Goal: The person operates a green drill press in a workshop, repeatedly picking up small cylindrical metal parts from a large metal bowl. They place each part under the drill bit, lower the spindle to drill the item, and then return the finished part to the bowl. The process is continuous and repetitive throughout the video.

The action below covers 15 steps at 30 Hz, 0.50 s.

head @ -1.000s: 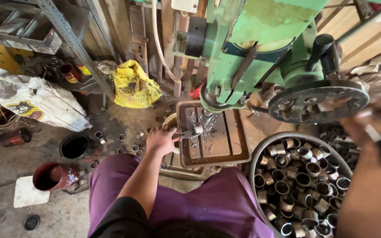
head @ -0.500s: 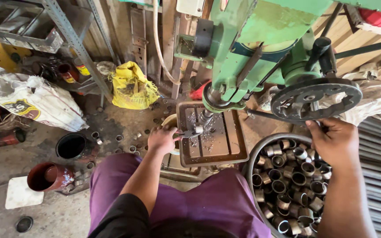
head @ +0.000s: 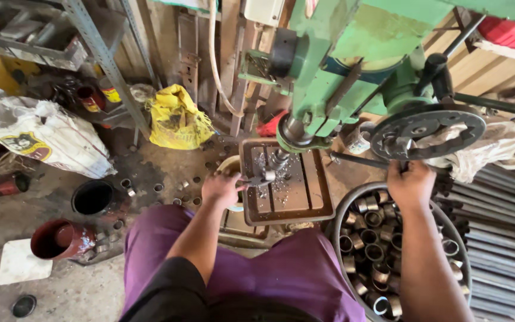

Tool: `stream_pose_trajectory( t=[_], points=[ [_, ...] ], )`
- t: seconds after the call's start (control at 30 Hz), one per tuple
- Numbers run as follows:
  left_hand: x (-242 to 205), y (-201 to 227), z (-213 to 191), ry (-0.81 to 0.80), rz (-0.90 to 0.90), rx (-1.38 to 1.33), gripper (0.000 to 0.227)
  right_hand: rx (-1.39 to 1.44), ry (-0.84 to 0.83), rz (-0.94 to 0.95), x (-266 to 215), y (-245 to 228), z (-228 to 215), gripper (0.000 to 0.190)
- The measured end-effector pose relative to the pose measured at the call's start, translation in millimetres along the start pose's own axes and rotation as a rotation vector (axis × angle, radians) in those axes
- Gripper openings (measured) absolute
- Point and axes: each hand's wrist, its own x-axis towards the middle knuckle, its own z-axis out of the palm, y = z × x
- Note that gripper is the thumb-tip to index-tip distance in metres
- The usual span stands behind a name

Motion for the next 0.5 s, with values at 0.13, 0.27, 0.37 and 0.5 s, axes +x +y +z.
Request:
stream_pose_trajectory(
  t=[0.13,0.27,0.37,0.5],
  points=[
    [11.0,-3.5,5.9,-0.1,0.001,0.095,0.038,0.178,-0.139,0.235,-8.2,-14.9,-38.8,0.018],
    [15.4,-2.3,26.5,-0.232,-0.143,0.003,0.04,0.815,0.068,0.07,-31.4,-18.6,-107.6,0.022],
    [17.0,-9.7,30.9,-0.332,-0.132,0.156,0.072,1.101,0.327,0.015,-53.5,-29.3,-130.2,0.07],
    [2.0,-2.9,17.5,-0.084,-0.028,0.188,0.049,0.522,0.377,-0.098,-56.9,-52.0,-126.0,0.101]
  ],
)
